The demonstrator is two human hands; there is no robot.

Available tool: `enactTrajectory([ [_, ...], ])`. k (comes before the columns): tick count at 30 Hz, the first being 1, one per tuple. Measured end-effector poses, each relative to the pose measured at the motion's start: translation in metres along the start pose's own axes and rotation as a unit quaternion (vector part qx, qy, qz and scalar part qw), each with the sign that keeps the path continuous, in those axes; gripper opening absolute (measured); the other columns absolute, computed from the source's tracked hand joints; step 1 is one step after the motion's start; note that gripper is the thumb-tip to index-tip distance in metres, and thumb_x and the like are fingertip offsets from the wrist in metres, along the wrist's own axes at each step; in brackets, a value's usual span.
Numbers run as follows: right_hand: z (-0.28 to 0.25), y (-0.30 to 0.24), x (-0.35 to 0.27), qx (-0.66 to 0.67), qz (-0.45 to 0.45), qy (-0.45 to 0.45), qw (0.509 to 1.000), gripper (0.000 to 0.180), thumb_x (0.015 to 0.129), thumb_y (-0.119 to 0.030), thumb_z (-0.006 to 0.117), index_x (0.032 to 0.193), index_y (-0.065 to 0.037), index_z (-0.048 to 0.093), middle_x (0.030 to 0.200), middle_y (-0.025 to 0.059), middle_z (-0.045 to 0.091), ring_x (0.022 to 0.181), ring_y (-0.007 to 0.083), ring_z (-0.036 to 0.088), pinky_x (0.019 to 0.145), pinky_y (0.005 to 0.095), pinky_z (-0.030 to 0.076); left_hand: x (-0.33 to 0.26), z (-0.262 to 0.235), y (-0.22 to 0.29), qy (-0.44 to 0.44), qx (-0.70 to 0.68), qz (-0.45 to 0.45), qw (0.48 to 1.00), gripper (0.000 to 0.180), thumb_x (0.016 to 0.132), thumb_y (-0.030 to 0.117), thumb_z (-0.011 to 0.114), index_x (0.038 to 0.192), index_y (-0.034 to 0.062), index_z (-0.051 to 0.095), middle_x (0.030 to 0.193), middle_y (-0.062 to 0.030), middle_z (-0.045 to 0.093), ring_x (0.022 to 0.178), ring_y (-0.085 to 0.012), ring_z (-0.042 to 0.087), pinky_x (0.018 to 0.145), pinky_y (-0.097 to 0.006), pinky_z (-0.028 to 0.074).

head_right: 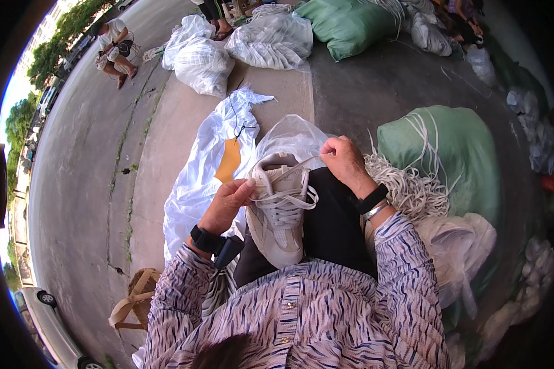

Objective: Insert and thread a shoelace through the eyelets of a sneaker.

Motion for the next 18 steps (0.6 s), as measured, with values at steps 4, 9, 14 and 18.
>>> enactTrajectory([
  [4, 0.004, 0.037, -0.01, -0.028, 0.041, -0.024, 0.998, 0.01, 0.071, -0.008, 0.067, 0.078, -0.002, 0.063, 0.078, 0.0082, 0.059, 0.069, 0.0184, 0.059, 0.064, 0.0299, 0.047, 0.0, 0.006, 0.0, -0.009, 0.044, 0.011, 0.999, 0.032, 0.091, 0.032, 0.055, 0.084, 0.0021, 0.064, 0.077, 0.0012, 0.058, 0.076, -0.0076, 0.049, 0.073, -0.022, 0.038],
  [9, 0.013, 0.0, -0.027, 0.007, -0.081, -0.029, 0.996, 0.017, 0.078, -0.011, 0.061, 0.093, -0.002, 0.061, 0.098, 0.0162, 0.059, 0.09, 0.032, 0.058, 0.079, 0.0385, 0.047, -0.004, -0.001, -0.004, -0.028, -0.008, 0.005, 1.0, 0.022, 0.088, 0.023, 0.057, 0.081, 0.0033, 0.064, 0.076, 0.0008, 0.059, 0.077, -0.0083, 0.051, 0.075, -0.023, 0.039],
  [14, 0.024, -0.049, -0.048, -0.056, -0.213, -0.042, 0.975, 0.023, 0.076, 0.0, 0.052, 0.098, 0.002, 0.059, 0.106, 0.0166, 0.059, 0.101, 0.0345, 0.055, 0.088, 0.0405, 0.044, -0.008, -0.007, -0.007, -0.03, 0.034, 0.027, 0.999, 0.023, 0.089, 0.024, 0.053, 0.081, 0.0047, 0.063, 0.08, -0.0004, 0.06, 0.079, -0.009, 0.051, 0.078, -0.025, 0.04],
  [18, 0.023, -0.057, -0.053, -0.006, -0.187, -0.091, 0.978, 0.032, 0.076, -0.001, 0.053, 0.108, 0.001, 0.056, 0.104, 0.0192, 0.06, 0.095, 0.0351, 0.058, 0.084, 0.038, 0.047, -0.007, -0.029, -0.016, -0.056, -0.15, -0.034, 0.987, 0.041, 0.095, 0.04, 0.043, 0.093, 0.0031, 0.061, 0.079, 0.0001, 0.056, 0.075, -0.0104, 0.053, 0.077, -0.028, 0.045],
])
Point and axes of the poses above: each hand's wrist, its own x-axis towards the middle knuckle, its own z-axis out of the palm, y = z × x, the point moved 7 cm from there along x, towards the middle knuckle
